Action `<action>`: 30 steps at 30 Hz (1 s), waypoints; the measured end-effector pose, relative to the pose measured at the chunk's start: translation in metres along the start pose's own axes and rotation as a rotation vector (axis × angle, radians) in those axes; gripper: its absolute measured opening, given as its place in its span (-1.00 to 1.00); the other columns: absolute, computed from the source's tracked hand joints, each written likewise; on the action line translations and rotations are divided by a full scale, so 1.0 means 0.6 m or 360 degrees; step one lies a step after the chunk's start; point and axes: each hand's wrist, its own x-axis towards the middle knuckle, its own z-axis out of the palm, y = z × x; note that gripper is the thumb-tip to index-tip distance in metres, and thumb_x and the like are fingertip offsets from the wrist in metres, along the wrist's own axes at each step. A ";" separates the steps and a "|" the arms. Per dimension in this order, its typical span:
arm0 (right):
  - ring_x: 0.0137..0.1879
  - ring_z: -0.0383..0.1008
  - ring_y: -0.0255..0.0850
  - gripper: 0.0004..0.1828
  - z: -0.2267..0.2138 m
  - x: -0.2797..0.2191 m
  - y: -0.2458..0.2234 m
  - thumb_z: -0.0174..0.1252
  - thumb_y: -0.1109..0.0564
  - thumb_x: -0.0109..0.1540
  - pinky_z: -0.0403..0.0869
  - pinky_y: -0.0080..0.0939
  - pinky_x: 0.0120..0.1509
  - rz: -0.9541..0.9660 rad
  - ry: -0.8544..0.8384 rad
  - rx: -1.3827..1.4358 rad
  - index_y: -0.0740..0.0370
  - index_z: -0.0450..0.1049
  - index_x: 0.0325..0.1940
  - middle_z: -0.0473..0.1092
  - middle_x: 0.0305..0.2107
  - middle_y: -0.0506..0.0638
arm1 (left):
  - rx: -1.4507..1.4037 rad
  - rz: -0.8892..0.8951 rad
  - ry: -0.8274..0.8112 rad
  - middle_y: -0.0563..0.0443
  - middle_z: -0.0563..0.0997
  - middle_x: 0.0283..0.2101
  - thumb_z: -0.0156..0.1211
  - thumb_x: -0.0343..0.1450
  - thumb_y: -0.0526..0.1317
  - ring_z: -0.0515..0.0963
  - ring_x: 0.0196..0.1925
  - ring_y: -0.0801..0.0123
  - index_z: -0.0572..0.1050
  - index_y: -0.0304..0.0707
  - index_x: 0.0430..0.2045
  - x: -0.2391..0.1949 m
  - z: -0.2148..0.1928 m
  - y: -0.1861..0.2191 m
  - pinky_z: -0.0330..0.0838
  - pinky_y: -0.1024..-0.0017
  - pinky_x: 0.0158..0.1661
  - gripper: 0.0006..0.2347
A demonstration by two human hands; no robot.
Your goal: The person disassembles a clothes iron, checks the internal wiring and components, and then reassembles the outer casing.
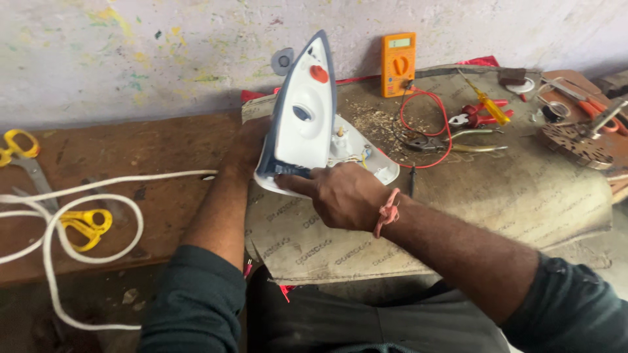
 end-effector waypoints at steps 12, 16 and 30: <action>-0.31 0.58 0.10 -0.59 -0.023 0.032 0.042 -0.08 0.08 0.29 0.53 0.12 -0.25 -0.0340 -0.0099 -0.0281 0.04 0.37 0.23 0.45 -0.26 0.21 | -0.0428 -0.0133 -0.0172 -0.18 0.68 -0.11 0.27 0.39 -0.01 0.68 -0.12 0.27 0.54 -0.50 -0.03 -0.002 0.006 0.012 0.58 0.34 -0.06 -0.54; -0.35 0.57 0.08 -0.60 -0.009 0.035 0.045 -0.05 0.06 0.29 0.53 0.11 -0.27 -0.0317 -0.0090 -0.0258 0.03 0.38 0.22 0.45 -0.31 0.20 | -0.0349 -0.0105 -0.0138 -0.17 0.69 -0.12 0.23 0.41 0.00 0.68 -0.14 0.28 0.56 -0.53 -0.05 -0.002 0.004 0.014 0.58 0.36 -0.07 -0.54; -0.35 0.51 0.09 -0.87 0.053 0.006 0.003 0.21 0.26 0.12 0.46 0.01 -0.28 0.0219 0.0986 0.0841 0.25 0.44 -0.26 0.47 -0.46 0.11 | -0.0385 -0.0158 -0.0141 -0.19 0.69 -0.11 0.27 0.38 -0.02 0.69 -0.14 0.27 0.54 -0.56 -0.03 -0.015 0.005 0.022 0.58 0.33 -0.06 -0.53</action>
